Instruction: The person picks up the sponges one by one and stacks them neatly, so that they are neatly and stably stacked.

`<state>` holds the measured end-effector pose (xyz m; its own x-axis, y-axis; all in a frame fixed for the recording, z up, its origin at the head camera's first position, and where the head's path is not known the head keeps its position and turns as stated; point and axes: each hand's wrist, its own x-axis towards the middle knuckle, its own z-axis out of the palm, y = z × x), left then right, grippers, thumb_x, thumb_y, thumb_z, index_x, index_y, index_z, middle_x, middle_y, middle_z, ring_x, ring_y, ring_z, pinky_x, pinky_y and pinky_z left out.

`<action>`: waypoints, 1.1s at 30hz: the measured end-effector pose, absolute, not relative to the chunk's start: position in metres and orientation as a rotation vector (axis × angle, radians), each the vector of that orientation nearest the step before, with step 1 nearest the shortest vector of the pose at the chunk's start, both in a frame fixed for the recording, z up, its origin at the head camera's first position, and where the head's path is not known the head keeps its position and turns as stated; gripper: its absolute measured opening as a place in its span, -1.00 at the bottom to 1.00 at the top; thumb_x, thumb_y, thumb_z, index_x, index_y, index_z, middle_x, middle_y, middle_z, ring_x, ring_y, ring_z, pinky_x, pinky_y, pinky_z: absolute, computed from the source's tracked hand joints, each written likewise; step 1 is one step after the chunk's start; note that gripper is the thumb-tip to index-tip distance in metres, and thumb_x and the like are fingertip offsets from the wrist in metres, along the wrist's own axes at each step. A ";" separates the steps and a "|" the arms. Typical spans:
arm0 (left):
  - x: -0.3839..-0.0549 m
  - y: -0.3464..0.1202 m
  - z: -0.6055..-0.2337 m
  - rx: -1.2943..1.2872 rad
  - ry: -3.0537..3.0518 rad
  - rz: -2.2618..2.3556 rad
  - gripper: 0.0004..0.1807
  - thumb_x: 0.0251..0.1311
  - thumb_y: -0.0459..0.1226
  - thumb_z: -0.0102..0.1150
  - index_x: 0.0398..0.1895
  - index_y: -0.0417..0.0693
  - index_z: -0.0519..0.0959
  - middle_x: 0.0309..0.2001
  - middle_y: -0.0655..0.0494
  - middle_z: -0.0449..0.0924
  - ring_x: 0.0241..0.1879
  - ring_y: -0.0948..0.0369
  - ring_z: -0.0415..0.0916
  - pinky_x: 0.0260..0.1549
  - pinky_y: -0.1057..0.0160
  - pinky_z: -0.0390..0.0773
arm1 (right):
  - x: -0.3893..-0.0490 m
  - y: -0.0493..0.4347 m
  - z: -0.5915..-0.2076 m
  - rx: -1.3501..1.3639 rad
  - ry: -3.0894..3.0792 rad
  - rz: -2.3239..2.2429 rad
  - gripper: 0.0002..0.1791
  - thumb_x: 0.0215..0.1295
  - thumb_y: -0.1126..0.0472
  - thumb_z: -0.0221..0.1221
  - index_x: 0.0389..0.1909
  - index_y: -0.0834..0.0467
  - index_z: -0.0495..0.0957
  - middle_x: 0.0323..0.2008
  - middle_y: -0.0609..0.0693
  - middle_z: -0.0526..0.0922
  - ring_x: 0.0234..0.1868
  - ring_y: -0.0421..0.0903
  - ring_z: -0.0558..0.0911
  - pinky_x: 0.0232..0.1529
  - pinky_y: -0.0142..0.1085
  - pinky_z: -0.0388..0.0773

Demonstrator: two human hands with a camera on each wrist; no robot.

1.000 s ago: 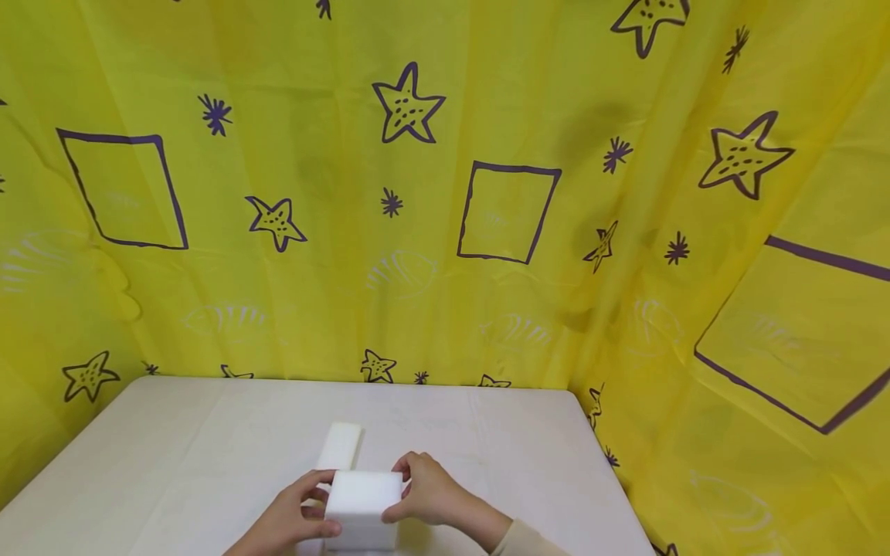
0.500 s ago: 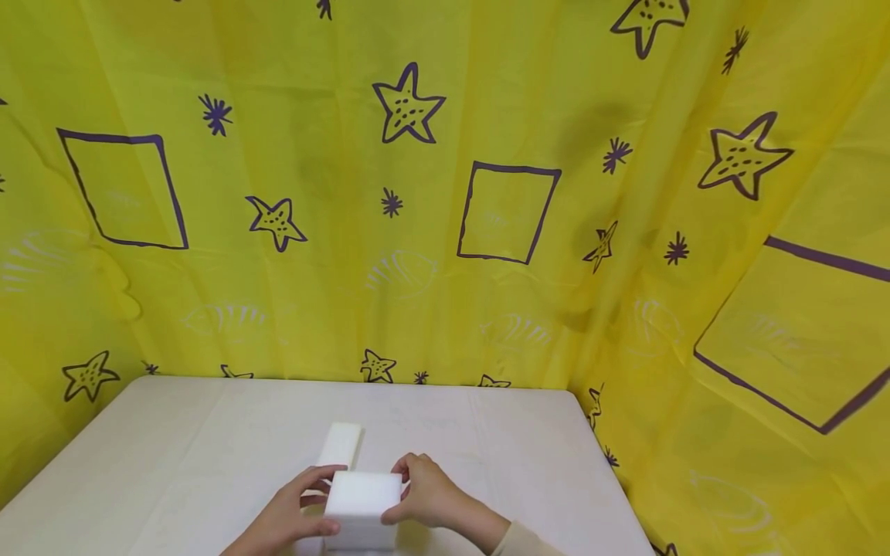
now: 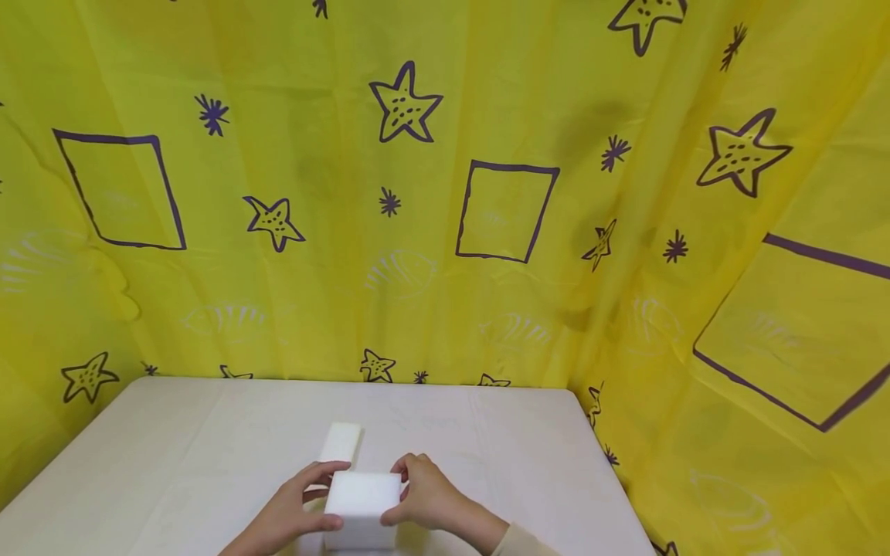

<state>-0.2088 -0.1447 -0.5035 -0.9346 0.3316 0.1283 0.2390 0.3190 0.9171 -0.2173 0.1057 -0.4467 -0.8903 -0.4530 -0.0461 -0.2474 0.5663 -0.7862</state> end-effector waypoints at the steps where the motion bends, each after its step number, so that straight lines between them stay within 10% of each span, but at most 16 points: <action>1: -0.209 -0.144 -0.504 0.539 2.483 1.701 -0.27 -0.01 -0.15 0.52 0.28 -0.04 0.46 0.07 0.08 0.50 -0.05 0.36 0.44 0.02 0.15 0.57 | -0.217 0.106 -0.447 -0.585 2.557 -1.236 -0.45 -0.23 0.30 0.52 -0.16 0.23 0.49 -0.29 -0.03 0.41 -0.40 -0.24 0.50 -0.42 -0.45 0.46; 33: -0.209 -0.145 -0.506 0.537 2.497 1.679 -0.31 0.02 -0.11 0.49 0.24 -0.06 0.48 0.04 0.06 0.52 -0.07 0.35 0.47 -0.03 0.26 0.58 | -0.222 0.111 -0.448 -0.691 2.420 -1.416 -0.27 -0.23 0.40 0.54 0.06 0.33 0.46 -0.15 0.01 0.41 -0.29 -0.20 0.49 -0.26 -0.45 0.56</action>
<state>-0.2086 -0.1451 -0.5063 -0.9347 0.3332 0.1235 0.2401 0.3359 0.9108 -0.2220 0.1110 -0.4479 -0.8554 -0.5175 0.0202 -0.2713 0.4144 -0.8687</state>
